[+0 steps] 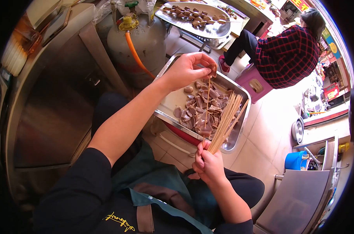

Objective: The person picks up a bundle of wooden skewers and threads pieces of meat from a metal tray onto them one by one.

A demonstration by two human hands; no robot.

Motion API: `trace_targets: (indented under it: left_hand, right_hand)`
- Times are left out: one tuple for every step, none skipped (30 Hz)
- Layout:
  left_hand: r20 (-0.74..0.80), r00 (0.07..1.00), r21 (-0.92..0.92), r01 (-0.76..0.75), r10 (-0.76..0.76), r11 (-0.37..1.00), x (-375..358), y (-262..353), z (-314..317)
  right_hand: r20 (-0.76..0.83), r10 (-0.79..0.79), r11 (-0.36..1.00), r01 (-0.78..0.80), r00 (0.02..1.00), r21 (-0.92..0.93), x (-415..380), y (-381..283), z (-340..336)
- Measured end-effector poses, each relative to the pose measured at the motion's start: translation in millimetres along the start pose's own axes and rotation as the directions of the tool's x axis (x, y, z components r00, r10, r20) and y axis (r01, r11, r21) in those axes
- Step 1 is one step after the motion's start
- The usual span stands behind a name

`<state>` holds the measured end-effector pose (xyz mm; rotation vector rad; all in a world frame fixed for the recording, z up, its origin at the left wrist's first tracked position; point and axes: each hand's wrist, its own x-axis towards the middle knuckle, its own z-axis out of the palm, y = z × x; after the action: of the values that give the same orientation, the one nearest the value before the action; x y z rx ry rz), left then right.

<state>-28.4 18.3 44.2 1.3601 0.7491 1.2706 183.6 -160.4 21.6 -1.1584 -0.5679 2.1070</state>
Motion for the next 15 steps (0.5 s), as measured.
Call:
trace_targets:
  left_hand:
    - [0.002,1.000,-0.001,-0.004,0.004,1.000,0,0,0]
    - [0.002,1.000,-0.001,-0.004,0.004,1.000,0,0,0]
    - [0.002,1.000,0.003,-0.006,0.006,1.000,0,0,0]
    - [0.003,1.000,0.007,-0.009,0.009,1.000,0,0,0]
    - [0.004,1.000,0.007,-0.009,0.009,1.000,0,0,0]
    - [0.004,1.000,0.015,-0.017,0.017,1.000,0,0,0]
    - [0.004,1.000,0.024,-0.024,0.024,0.999,0,0,0]
    - [0.004,1.000,0.024,-0.024,0.024,0.999,0,0,0]
    - [0.008,0.999,0.060,-0.044,0.044,0.997,-1,0,0]
    - [0.013,0.998,0.097,-0.065,0.064,0.993,-1,3,2]
    - [0.014,0.998,0.097,-0.064,0.063,0.993,-3,5,3]
    - [0.014,0.996,0.185,-0.090,0.089,0.979,-5,7,4]
    - [0.017,0.993,0.272,-0.115,0.115,0.955,-6,9,6]
    - [0.018,0.993,0.271,-0.115,0.114,0.956,-8,12,8]
    - [0.020,0.989,0.315,-0.144,0.145,0.938,-10,15,10]
  right_hand:
    - [-0.001,0.005,1.000,-0.005,1.000,0.002,0,0,0]
    - [-0.001,0.005,1.000,-0.005,1.000,0.002,0,0,0]
    - [-0.005,0.006,1.000,-0.006,1.000,0.004,0,0,1]
    - [-0.010,0.006,1.000,-0.006,1.000,0.006,-1,0,1]
    - [-0.010,0.006,1.000,-0.006,1.000,0.006,-1,-1,2]
    - [-0.015,0.014,1.000,-0.014,1.000,0.010,-1,-1,2]
    - [-0.021,0.022,1.000,-0.022,1.000,0.014,-1,-2,2]
    - [-0.021,0.022,1.000,-0.022,1.000,0.015,-2,-2,3]
    - [-0.013,0.028,0.999,-0.027,1.000,0.021,-2,-2,3]
    - [-0.005,0.033,0.999,-0.033,0.999,0.027,-2,-2,3]
    - [-0.005,0.033,0.999,-0.033,0.999,0.027,-3,-2,3]
    - [0.012,0.045,0.998,-0.046,0.999,0.043,-3,-2,2]
    - [0.029,0.057,0.997,-0.058,0.998,0.058,-3,-2,2]
    - [0.028,0.056,0.997,-0.058,0.998,0.059,-3,-3,3]
    - [0.018,0.063,0.996,-0.064,0.998,0.067,-3,-3,4]
